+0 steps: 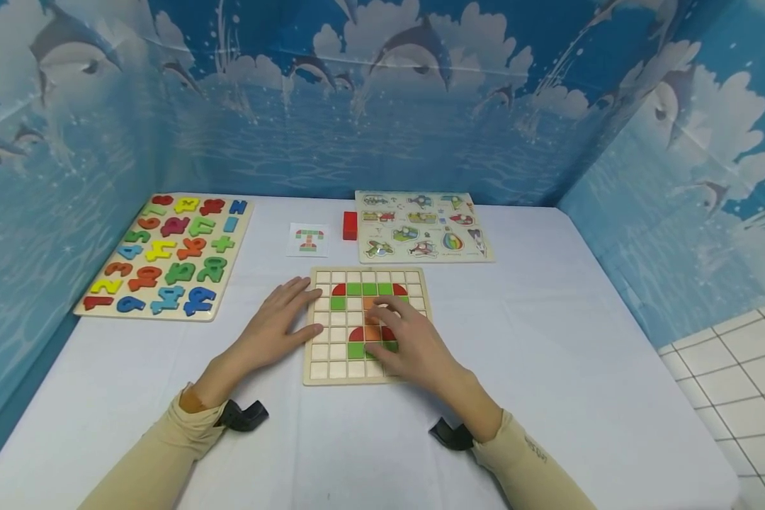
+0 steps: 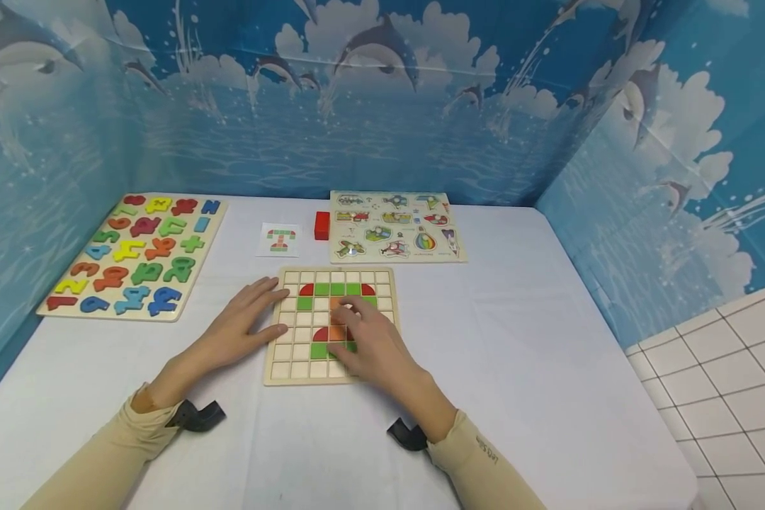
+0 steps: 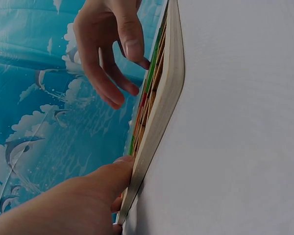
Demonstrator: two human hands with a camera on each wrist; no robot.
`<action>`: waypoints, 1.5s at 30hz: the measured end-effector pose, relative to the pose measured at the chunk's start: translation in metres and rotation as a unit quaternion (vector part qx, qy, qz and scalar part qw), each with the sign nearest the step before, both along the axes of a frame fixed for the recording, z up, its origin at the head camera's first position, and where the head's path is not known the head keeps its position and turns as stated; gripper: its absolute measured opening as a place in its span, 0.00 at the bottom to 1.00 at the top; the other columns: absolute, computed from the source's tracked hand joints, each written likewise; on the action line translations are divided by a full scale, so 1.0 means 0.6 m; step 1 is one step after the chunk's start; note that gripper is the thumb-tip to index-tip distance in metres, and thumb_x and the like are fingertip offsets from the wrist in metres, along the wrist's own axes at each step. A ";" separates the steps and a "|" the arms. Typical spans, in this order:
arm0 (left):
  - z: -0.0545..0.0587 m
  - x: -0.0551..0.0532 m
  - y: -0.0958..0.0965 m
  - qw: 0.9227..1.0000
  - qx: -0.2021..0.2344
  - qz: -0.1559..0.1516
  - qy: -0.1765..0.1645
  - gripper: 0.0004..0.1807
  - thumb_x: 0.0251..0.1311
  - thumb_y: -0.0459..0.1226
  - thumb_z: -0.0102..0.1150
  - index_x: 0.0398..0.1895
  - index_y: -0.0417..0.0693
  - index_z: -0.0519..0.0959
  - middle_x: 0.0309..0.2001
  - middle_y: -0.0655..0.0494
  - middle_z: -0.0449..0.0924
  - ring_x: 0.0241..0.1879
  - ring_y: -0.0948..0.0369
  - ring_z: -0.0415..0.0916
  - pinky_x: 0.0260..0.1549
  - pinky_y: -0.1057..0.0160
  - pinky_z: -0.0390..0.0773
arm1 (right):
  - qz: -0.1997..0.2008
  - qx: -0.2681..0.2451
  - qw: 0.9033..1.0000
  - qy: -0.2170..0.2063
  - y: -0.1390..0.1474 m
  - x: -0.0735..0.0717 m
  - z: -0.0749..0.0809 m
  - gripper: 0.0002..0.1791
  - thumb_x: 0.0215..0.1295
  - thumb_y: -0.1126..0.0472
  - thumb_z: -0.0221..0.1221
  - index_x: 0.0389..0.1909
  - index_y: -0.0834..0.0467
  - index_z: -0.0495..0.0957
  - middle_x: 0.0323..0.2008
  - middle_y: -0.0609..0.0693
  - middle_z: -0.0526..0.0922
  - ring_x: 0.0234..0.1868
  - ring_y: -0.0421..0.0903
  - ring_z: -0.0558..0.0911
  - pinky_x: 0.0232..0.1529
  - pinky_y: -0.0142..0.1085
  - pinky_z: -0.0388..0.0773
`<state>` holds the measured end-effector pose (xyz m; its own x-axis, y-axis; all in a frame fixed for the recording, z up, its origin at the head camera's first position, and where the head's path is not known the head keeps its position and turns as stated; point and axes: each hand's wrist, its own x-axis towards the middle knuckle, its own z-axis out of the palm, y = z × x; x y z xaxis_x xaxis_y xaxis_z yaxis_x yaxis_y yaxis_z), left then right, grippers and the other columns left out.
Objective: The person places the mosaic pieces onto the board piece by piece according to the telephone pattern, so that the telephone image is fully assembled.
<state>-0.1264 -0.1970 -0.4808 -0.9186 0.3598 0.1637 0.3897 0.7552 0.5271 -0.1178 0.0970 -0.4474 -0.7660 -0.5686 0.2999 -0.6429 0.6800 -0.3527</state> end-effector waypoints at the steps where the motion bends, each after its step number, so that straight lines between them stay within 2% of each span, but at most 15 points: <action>1: 0.001 0.000 0.000 1.000 0.001 0.000 0.000 0.38 0.71 0.52 0.65 0.79 0.49 0.68 0.83 0.44 0.56 0.84 0.45 0.46 0.84 0.41 0.45 | 0.001 -0.001 1.000 -0.001 0.000 -0.001 0.000 0.24 0.62 0.52 0.75 0.58 0.54 0.84 0.65 0.52 0.80 0.61 0.51 0.82 0.61 0.48 0.85; 9: 0.003 0.002 -0.001 1.000 0.003 0.003 -0.002 0.37 0.70 0.51 0.65 0.78 0.48 0.69 0.83 0.43 0.56 0.84 0.45 0.47 0.84 0.41 0.46 | 0.016 -0.013 1.000 -0.018 0.001 -0.006 -0.005 0.19 0.65 0.52 0.73 0.54 0.53 0.87 0.63 0.51 0.81 0.64 0.50 0.81 0.65 0.47 0.83; 13: 0.003 0.002 -0.001 1.000 0.003 0.002 -0.004 0.37 0.71 0.52 0.65 0.78 0.48 0.68 0.83 0.44 0.56 0.84 0.45 0.46 0.84 0.41 0.46 | 0.024 -0.001 1.000 -0.018 0.003 -0.006 -0.008 0.18 0.66 0.50 0.72 0.53 0.53 0.88 0.58 0.49 0.83 0.63 0.47 0.80 0.66 0.44 0.82; 20: 0.001 0.002 -0.001 1.000 0.005 0.002 -0.001 0.37 0.70 0.51 0.65 0.78 0.48 0.68 0.83 0.43 0.56 0.84 0.45 0.46 0.84 0.41 0.45 | 0.012 -0.009 1.000 -0.010 0.002 -0.006 -0.011 0.15 0.66 0.51 0.73 0.49 0.53 0.88 0.50 0.46 0.84 0.54 0.44 0.81 0.58 0.41 0.84; 27: 0.000 0.002 0.000 1.000 0.004 0.000 0.001 0.37 0.71 0.52 0.65 0.78 0.48 0.68 0.83 0.43 0.56 0.84 0.45 0.46 0.84 0.41 0.45 | -0.026 -0.037 0.999 -0.005 0.005 -0.010 -0.011 0.11 0.65 0.55 0.74 0.45 0.54 0.88 0.42 0.44 0.88 0.45 0.42 0.79 0.47 0.39 0.82; 33: 0.000 0.000 0.000 1.000 0.003 -0.001 0.000 0.37 0.71 0.52 0.65 0.78 0.48 0.68 0.83 0.43 0.56 0.85 0.45 0.46 0.84 0.40 0.46 | -0.007 -0.042 0.999 0.010 0.006 -0.009 -0.008 0.06 0.66 0.59 0.72 0.42 0.52 0.90 0.38 0.42 0.90 0.42 0.41 0.77 0.42 0.37 0.81; 36: 0.001 0.000 0.000 1.000 0.003 -0.001 -0.002 0.38 0.71 0.52 0.65 0.78 0.48 0.68 0.83 0.43 0.55 0.85 0.45 0.46 0.84 0.41 0.45 | -0.004 -0.045 0.999 0.011 0.005 -0.009 -0.008 0.06 0.66 0.59 0.72 0.43 0.53 0.89 0.40 0.43 0.89 0.43 0.41 0.78 0.43 0.38 0.82; 41: 0.000 -0.001 0.000 1.000 0.002 0.000 -0.004 0.38 0.71 0.52 0.64 0.79 0.49 0.67 0.84 0.44 0.55 0.85 0.45 0.45 0.84 0.41 0.45 | -0.029 -0.062 0.998 -0.007 0.005 -0.009 -0.008 0.12 0.67 0.59 0.72 0.49 0.56 0.87 0.46 0.48 0.89 0.50 0.45 0.81 0.51 0.43 0.84; 45: 0.000 -0.001 -0.001 1.000 0.003 -0.001 -0.004 0.38 0.71 0.53 0.64 0.79 0.49 0.67 0.84 0.44 0.55 0.85 0.45 0.45 0.84 0.41 0.45 | -0.034 -0.065 0.997 -0.019 0.005 -0.010 -0.009 0.14 0.66 0.59 0.72 0.51 0.57 0.87 0.48 0.47 0.89 0.52 0.45 0.81 0.52 0.43 0.84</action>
